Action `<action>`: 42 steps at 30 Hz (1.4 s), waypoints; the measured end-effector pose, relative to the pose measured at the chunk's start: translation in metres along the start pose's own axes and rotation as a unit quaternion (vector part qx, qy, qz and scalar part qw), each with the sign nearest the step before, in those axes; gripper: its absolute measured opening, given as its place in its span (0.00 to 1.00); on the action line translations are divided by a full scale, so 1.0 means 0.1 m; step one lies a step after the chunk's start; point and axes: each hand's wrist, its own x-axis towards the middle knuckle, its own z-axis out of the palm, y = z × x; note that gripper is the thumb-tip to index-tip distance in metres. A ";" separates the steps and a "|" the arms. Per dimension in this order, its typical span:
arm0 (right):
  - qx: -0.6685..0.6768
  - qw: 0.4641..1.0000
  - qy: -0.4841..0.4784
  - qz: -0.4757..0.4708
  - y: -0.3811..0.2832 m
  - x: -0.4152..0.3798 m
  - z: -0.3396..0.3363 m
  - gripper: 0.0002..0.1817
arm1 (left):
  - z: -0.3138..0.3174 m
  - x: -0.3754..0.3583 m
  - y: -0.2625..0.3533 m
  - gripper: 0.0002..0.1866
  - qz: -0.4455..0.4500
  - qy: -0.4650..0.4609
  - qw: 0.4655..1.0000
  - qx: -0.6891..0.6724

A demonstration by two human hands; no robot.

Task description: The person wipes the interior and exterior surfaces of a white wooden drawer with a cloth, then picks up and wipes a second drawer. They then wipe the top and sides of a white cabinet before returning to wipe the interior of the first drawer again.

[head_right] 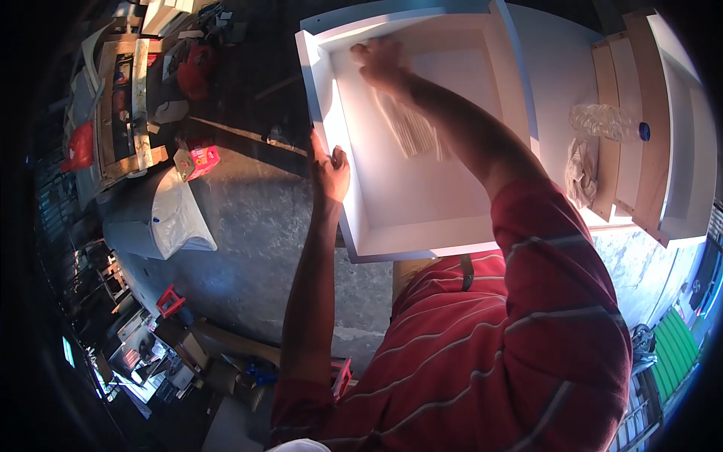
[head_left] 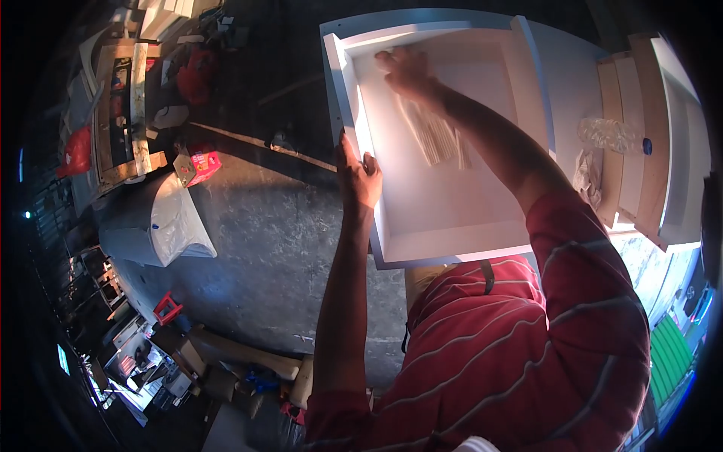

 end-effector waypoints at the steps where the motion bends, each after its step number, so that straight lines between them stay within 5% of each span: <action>1: 0.018 0.999 -0.005 0.033 0.13 -0.09 -0.13 0.24 | 0.01 -0.01 -0.01 0.30 -0.002 0.002 1.000 -0.015; 5: -0.011 0.986 -0.006 0.168 0.31 -0.30 -0.35 0.25 | -0.06 0.01 0.10 0.31 -0.039 -0.021 0.998 -0.050; 7: -0.010 0.987 0.025 0.156 0.03 -0.25 -0.20 0.25 | -0.03 0.01 0.04 0.31 0.047 0.018 0.998 0.026; 10: -0.008 0.994 0.053 0.096 -0.55 -0.06 0.04 0.23 | 0.00 0.00 -0.02 0.31 0.066 0.035 0.997 0.034; 12: 0.118 0.984 0.097 0.089 -0.73 -0.05 0.03 0.24 | 0.02 0.00 -0.06 0.30 0.031 0.026 0.999 -0.003; 15: 0.086 0.994 0.028 -0.063 -0.62 -0.51 -0.19 0.24 | -0.03 0.00 -0.01 0.29 -0.025 -0.004 0.998 -0.055; 18: 0.115 0.969 0.005 -0.218 -0.02 -0.91 -0.23 0.29 | -0.01 0.00 -0.05 0.29 0.039 0.021 0.999 0.014; 22: -0.042 0.992 0.112 0.048 0.92 -0.83 -0.48 0.29 | -0.02 0.02 -0.04 0.29 0.009 0.000 1.000 0.002; 23: -0.043 0.992 0.102 0.053 0.91 -1.00 -0.49 0.29 | -0.08 0.02 0.07 0.28 -0.043 -0.032 0.999 -0.011; 25: -0.002 0.978 0.161 0.130 0.85 -1.30 -0.52 0.30 | -0.04 0.03 -0.01 0.28 0.020 0.003 1.000 -0.004; 27: -0.072 0.972 0.107 0.196 0.44 -1.75 -0.63 0.33 | 0.00 0.01 -0.09 0.28 0.020 0.001 0.999 -0.031; 32: 0.064 0.983 -0.116 -0.129 0.02 -1.95 -0.73 0.36 | -0.06 0.01 0.00 0.29 0.039 0.007 0.998 0.043; 34: 0.025 0.994 -0.019 -0.109 0.42 -1.50 -0.53 0.34 | -0.02 0.01 -0.06 0.28 0.003 -0.012 1.000 -0.015; 36: 0.062 0.993 0.033 0.095 0.72 -1.26 -0.74 0.33 | -0.01 0.01 -0.02 0.28 0.041 0.004 0.999 0.000; 38: -0.021 0.987 0.128 0.097 0.81 -1.30 -0.58 0.33 | -0.02 0.00 0.03 0.28 0.044 0.021 0.999 0.017; 40: -0.085 0.990 0.064 0.096 0.38 -1.57 -0.59 0.33 | -0.01 0.00 0.02 0.27 0.056 0.032 0.998 0.010; 42: 0.005 0.995 -0.073 -0.072 -0.13 -1.73 -0.55 0.32 | -0.01 0.01 0.05 0.27 0.061 0.038 0.997 0.016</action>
